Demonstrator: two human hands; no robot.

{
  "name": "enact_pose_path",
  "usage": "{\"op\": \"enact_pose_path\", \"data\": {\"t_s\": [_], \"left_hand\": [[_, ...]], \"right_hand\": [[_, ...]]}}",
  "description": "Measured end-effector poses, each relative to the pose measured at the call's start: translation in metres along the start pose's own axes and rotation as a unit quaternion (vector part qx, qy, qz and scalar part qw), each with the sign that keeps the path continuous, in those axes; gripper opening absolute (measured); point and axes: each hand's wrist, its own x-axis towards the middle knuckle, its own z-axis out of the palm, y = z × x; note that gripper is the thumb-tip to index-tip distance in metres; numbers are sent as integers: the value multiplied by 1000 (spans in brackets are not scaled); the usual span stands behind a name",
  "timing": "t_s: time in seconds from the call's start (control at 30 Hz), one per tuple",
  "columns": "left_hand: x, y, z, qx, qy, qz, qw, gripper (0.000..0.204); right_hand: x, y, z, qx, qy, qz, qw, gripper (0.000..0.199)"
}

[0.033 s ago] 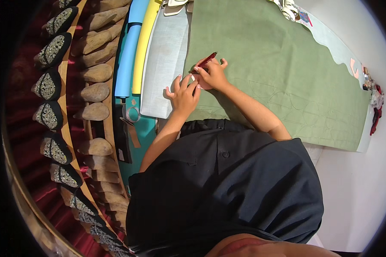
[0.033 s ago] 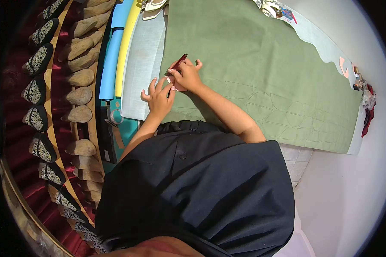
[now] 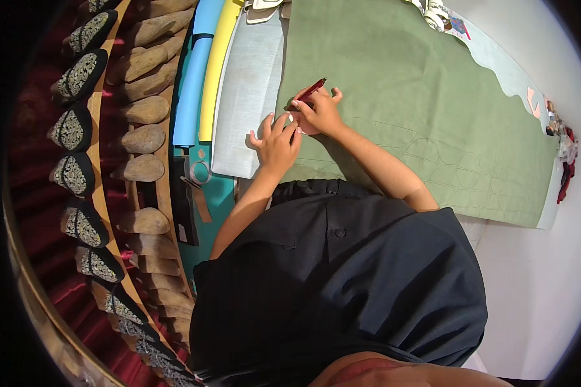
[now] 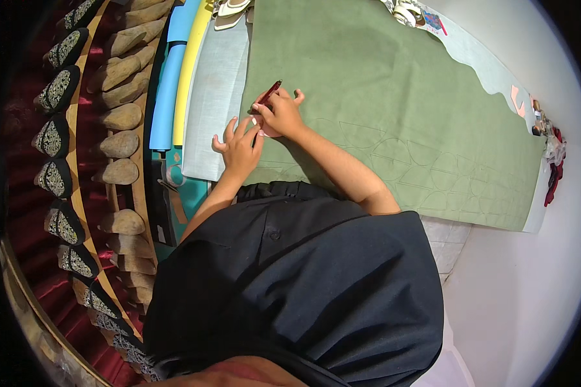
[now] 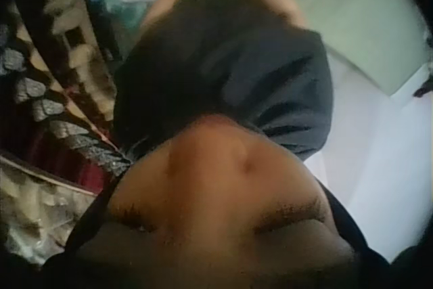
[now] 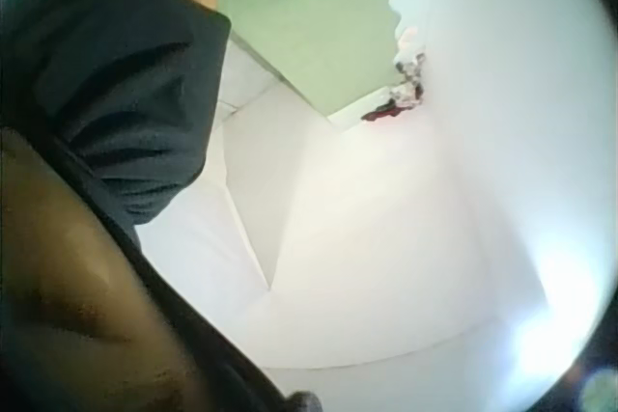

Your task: The person uses a red pen to trace curved patterns onto a green fabric using a white paper template. They repeatedly reposition the template and trace its outline multiple times across the fabric surface.

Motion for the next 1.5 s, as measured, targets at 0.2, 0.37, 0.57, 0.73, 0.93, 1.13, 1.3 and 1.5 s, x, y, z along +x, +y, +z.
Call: {"op": "enact_pose_path", "data": {"t_s": [0.2,0.37,0.57,0.73,0.93,1.13,1.3,1.5], "left_hand": [[2,0,-4,18,-2,26,1000,22],[5,1,-2,37,14,48,998,36],[9,5,-1,37,12,37,999,48],[10,7,-1,29,16,35,999,46],[9,6,-3,31,9,36,999,47],[7,7,-3,28,-1,31,999,48],[5,3,1,10,5,34,999,51],[4,0,0,11,28,75,997,36]], "right_hand": [[5,5,-1,-58,-9,-38,998,24],[-10,17,-33,-77,-18,-20,997,24],[-38,32,-69,-50,13,36,998,13],[-50,39,-74,-53,42,55,996,11],[-55,36,-78,-49,72,58,995,13],[-59,41,-75,-27,111,46,992,10],[-68,42,-85,21,160,71,984,13],[-88,49,-110,0,226,114,967,18]]}}
